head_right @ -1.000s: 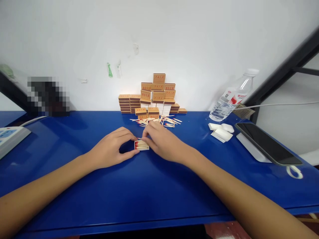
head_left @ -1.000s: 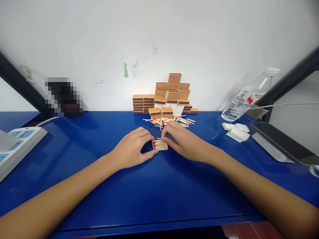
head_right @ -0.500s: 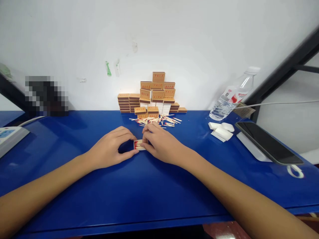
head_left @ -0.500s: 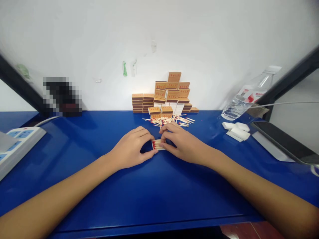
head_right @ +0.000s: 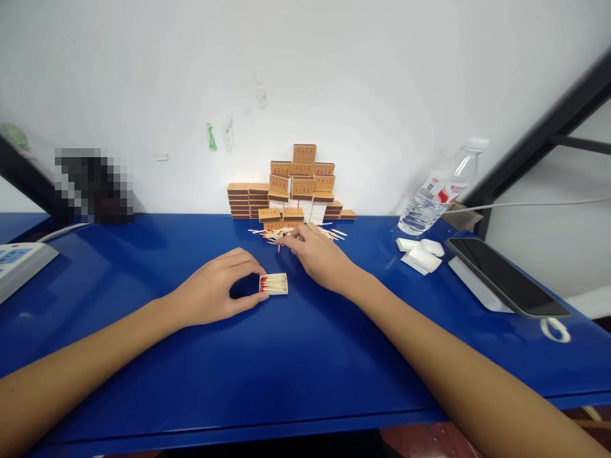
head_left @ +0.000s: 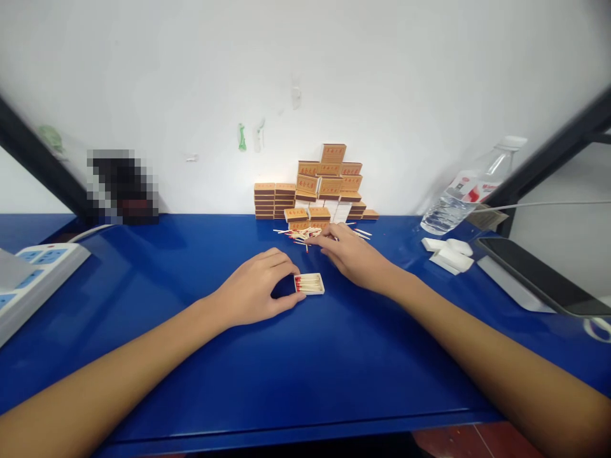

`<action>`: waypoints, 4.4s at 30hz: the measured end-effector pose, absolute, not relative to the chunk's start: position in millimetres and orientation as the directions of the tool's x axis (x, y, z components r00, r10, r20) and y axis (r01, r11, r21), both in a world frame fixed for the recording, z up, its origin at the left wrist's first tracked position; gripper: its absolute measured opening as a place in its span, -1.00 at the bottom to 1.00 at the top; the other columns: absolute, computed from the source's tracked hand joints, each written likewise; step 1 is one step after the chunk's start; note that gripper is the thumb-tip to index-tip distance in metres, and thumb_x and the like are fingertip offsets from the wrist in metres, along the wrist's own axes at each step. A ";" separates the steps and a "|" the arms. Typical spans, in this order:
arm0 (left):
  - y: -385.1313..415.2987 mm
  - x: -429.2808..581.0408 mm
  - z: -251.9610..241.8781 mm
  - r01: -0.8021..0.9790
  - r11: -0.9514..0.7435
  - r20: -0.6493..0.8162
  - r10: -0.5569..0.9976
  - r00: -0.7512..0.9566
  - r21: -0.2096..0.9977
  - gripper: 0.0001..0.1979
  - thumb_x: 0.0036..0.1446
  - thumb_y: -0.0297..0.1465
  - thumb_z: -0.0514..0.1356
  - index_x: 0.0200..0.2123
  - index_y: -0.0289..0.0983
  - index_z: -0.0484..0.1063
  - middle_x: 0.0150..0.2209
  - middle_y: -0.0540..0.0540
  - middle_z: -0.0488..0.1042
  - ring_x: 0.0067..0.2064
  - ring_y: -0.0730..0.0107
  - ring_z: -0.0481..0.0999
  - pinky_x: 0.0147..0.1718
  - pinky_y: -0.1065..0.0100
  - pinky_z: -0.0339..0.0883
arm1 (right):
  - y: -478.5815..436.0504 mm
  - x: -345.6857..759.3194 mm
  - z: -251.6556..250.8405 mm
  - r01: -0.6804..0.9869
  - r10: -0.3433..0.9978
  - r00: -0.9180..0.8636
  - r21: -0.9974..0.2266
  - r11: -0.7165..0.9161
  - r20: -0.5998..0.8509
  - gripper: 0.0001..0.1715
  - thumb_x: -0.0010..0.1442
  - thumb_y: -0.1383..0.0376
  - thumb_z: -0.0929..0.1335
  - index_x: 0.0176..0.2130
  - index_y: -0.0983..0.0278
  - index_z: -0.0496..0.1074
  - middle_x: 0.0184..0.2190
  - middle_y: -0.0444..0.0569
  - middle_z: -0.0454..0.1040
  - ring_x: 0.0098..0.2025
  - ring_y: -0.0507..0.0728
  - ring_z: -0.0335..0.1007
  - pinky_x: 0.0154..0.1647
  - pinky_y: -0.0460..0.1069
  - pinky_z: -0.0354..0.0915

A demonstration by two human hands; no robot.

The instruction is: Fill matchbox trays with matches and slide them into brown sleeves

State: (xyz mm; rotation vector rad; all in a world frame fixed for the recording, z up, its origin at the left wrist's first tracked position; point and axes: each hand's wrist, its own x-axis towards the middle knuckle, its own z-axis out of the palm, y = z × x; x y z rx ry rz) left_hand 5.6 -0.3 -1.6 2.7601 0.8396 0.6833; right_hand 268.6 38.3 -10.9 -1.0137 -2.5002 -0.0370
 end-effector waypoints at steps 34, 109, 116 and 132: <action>3.3 6.0 -4.0 0.553 -0.785 0.389 0.619 0.683 0.279 -0.81 0.31 -0.24 0.27 -0.19 -0.26 0.50 -0.20 -0.13 0.55 -0.10 0.13 0.49 -0.07 0.09 0.43 | 5.8 231.4 -2.2 0.477 0.620 -0.702 -0.416 0.775 0.350 -0.86 0.49 0.35 0.25 -0.16 0.20 0.37 -0.17 -0.01 0.51 -0.08 0.18 0.29 -0.02 0.08 0.25; 5.3 2.3 -4.6 0.533 -0.805 0.424 0.592 0.686 0.262 -0.77 0.31 -0.24 0.29 -0.08 -0.25 0.52 -0.10 -0.15 0.58 -0.01 0.12 0.49 0.02 0.07 0.45 | 35.4 294.7 16.8 0.869 0.886 -0.457 -0.247 0.429 -0.071 -0.70 0.38 0.16 0.37 -0.38 0.23 0.41 -0.44 -0.06 0.49 -0.41 0.11 0.32 -0.38 0.00 0.11; 4.1 2.9 -3.3 0.538 -0.801 0.414 0.598 0.686 0.263 -0.76 0.32 -0.22 0.28 -0.08 -0.25 0.52 -0.10 -0.15 0.59 -0.01 0.12 0.49 0.02 0.06 0.45 | 34.5 300.9 22.9 0.881 0.892 -0.446 -0.212 0.423 -0.076 -0.71 0.41 0.18 0.32 -0.36 0.23 0.40 -0.35 0.02 0.52 -0.34 0.17 0.38 -0.33 0.03 0.17; 4.0 3.6 -3.1 0.540 -0.803 0.418 0.593 0.688 0.251 -0.76 0.30 -0.23 0.29 -0.08 -0.26 0.51 -0.11 -0.14 0.59 -0.02 0.12 0.50 0.01 0.07 0.46 | 33.8 284.6 6.1 0.881 0.892 -0.443 -0.138 0.452 0.096 -0.82 0.43 0.22 0.32 -0.22 0.26 0.41 -0.18 0.09 0.54 -0.21 0.21 0.44 -0.22 0.05 0.24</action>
